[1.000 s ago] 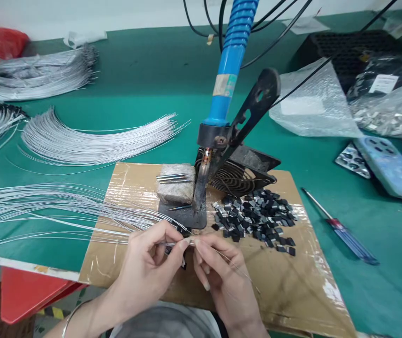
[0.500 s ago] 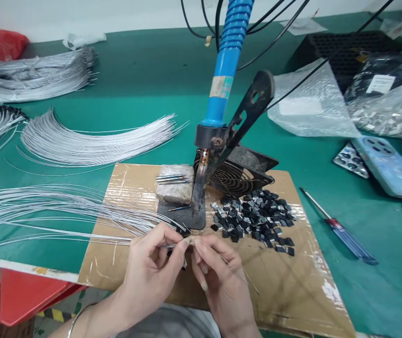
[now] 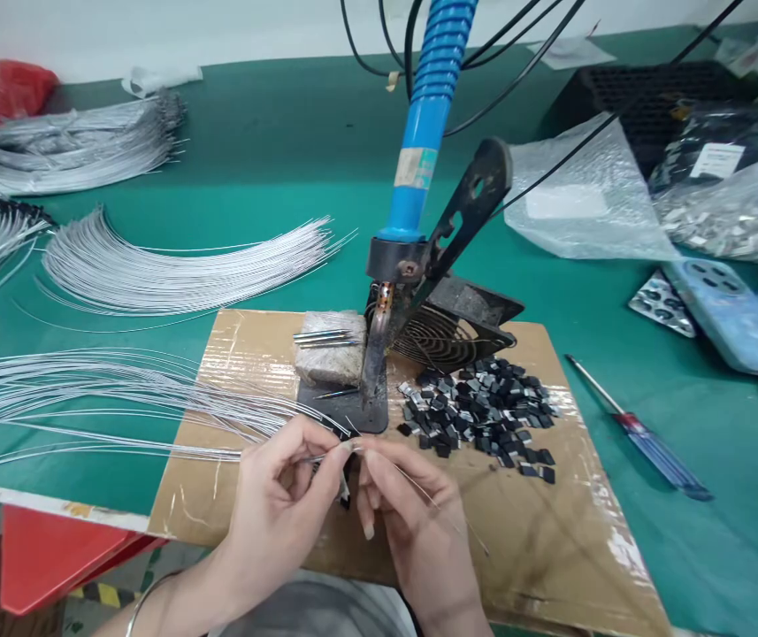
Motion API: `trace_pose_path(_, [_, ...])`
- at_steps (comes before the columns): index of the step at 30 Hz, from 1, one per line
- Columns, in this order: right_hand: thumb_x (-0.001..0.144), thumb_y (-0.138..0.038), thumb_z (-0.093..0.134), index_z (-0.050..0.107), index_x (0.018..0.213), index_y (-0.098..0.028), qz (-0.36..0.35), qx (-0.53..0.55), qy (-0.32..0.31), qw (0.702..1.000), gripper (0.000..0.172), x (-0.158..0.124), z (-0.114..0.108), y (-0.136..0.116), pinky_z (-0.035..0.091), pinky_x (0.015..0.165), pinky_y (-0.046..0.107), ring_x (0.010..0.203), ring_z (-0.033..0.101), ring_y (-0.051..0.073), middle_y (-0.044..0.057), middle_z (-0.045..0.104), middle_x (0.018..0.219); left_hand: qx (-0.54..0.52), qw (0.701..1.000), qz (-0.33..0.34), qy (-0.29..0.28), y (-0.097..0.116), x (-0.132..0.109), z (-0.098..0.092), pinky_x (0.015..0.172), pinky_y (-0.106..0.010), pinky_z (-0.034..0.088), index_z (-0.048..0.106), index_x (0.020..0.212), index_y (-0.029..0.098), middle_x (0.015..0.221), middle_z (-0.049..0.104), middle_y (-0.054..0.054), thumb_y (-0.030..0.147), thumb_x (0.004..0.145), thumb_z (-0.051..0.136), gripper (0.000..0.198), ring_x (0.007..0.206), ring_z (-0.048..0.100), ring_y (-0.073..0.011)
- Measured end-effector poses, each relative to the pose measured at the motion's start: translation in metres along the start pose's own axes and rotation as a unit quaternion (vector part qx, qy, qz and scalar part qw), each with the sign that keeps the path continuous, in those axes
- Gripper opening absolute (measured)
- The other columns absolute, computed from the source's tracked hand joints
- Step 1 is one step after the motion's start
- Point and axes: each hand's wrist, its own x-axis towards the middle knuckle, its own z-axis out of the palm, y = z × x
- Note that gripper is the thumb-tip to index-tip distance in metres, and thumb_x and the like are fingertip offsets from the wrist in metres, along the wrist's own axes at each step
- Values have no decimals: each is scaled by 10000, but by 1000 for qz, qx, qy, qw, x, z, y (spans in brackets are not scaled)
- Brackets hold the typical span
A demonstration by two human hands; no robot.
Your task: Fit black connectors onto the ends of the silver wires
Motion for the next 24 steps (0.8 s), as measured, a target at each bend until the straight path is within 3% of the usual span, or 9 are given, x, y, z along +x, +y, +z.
trace_pose_path(6, [836, -327, 801, 822, 883, -234, -30, -65, 16, 997, 106, -1, -4, 1, 466, 445, 153, 456, 557, 59, -17, 667, 635, 27, 1000, 11, -8, -3, -1, -3, 506, -215, 398, 650, 800, 178, 676, 621, 2, 252, 960, 594, 185, 558, 522, -105])
trace_pose_path(17, [831, -308, 794, 826, 850, -223, -48, -64, 11, 997, 92, -1, -3, -5, 467, 425, 182, 449, 551, 81, -14, 629, 611, 45, 999, 17, -10, -3, -1, -3, 482, -226, 350, 675, 813, 177, 656, 608, 7, 221, 948, 609, 157, 523, 450, -100])
trace_pose_path(24, [840, -288, 786, 819, 839, -248, -68, -63, 1, 996, 52, -1, -3, -7, 468, 436, 185, 466, 567, 79, -2, 672, 702, 62, 998, 32, -5, 1, -2, -3, 479, -235, 346, 695, 806, 176, 671, 641, -4, 215, 943, 618, 162, 521, 461, -104])
